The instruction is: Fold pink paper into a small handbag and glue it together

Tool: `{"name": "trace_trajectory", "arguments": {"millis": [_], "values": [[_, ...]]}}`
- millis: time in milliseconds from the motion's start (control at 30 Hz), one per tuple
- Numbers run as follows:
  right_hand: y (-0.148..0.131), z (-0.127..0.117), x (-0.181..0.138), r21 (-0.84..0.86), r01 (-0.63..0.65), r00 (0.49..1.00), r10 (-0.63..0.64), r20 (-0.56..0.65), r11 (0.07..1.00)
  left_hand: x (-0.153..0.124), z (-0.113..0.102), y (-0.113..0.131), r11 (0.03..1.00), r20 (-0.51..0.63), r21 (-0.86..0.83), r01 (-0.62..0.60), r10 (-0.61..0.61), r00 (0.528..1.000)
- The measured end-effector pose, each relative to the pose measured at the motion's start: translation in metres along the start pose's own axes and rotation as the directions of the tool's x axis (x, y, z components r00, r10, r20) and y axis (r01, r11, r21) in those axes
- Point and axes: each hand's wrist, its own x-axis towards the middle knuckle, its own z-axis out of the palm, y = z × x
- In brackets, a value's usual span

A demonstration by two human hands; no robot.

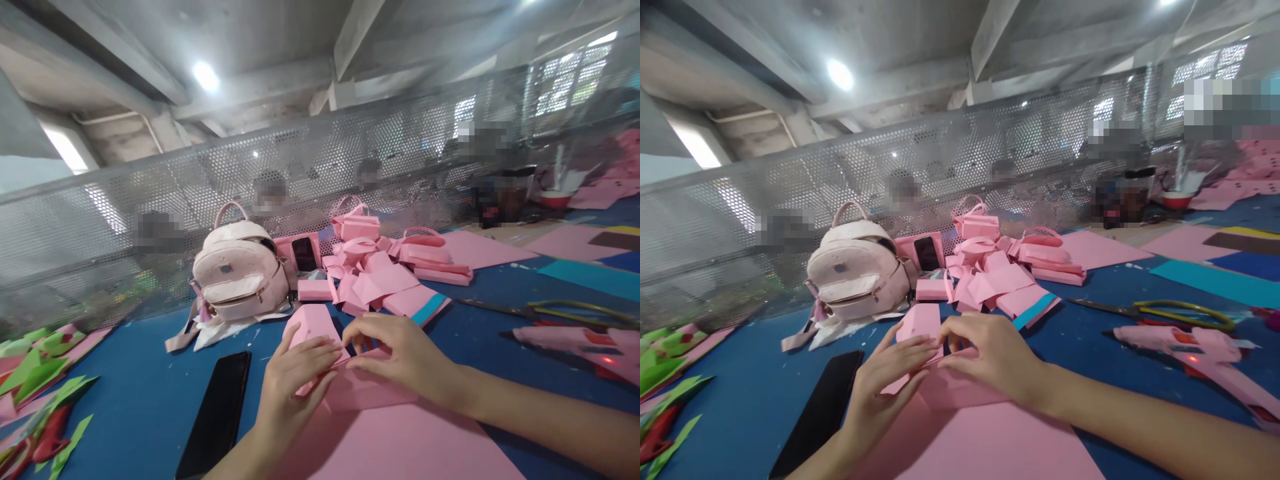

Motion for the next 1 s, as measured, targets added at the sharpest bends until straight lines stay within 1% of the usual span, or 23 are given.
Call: {"name": "trace_trajectory", "arguments": {"millis": [100,167,233,300,367,433,500,567,600,667,800,867,1000], "values": [[0.000,0.002,-0.001,-0.011,0.085,0.996,-0.085,-0.005,0.996,-0.003,0.002,-0.003,0.999,-0.005,-0.036,0.026,-0.027,1.000],[0.000,0.003,-0.002,-0.007,0.105,0.994,-0.105,-0.015,0.994,-0.006,0.003,-0.005,0.995,-0.020,-0.079,0.062,-0.064,0.998],[0.000,0.003,-0.002,-0.001,0.108,0.994,-0.108,-0.031,0.994,-0.010,0.006,-0.006,0.985,-0.024,-0.123,0.119,-0.123,0.992],[-0.001,0.003,-0.002,0.005,0.135,0.989,-0.134,-0.057,0.991,-0.016,0.011,-0.005,0.960,-0.008,-0.184,0.210,-0.215,0.977],[-0.001,0.002,-0.001,-0.006,0.172,0.982,-0.172,-0.081,0.985,-0.023,0.018,-0.001,0.906,0.019,-0.261,0.332,-0.339,0.941],[-0.001,0.002,-0.001,-0.040,0.202,0.975,-0.205,-0.082,0.979,-0.031,0.027,0.004,0.829,0.068,-0.327,0.455,-0.459,0.886],[0.000,0.002,-0.001,-0.084,0.233,0.969,-0.238,-0.067,0.969,-0.038,0.034,0.008,0.761,0.161,-0.368,0.533,-0.513,0.843],[0.001,0.004,-0.002,-0.131,0.257,0.963,-0.265,-0.050,0.957,-0.043,0.038,0.009,0.729,0.224,-0.389,0.563,-0.517,0.826],[0.001,0.005,-0.002,-0.153,0.261,0.962,-0.270,-0.042,0.953,-0.045,0.039,0.009,0.732,0.233,-0.391,0.558,-0.508,0.829],[0.000,0.008,-0.005,-0.191,0.262,0.962,-0.273,-0.031,0.946,-0.048,0.040,0.007,0.771,0.221,-0.379,0.511,-0.461,0.859],[-0.004,0.010,-0.009,-0.188,0.269,0.961,-0.277,-0.020,0.945,-0.050,0.040,0.002,0.893,0.204,-0.297,0.337,-0.286,0.936],[-0.008,0.011,-0.010,-0.155,0.271,0.960,-0.277,-0.023,0.950,-0.049,0.039,0.002,0.935,0.195,-0.227,0.273,-0.231,0.953],[-0.014,0.013,-0.011,-0.102,0.274,0.960,-0.279,-0.033,0.956,-0.043,0.040,0.004,0.969,0.195,-0.127,0.212,-0.185,0.963]]}}
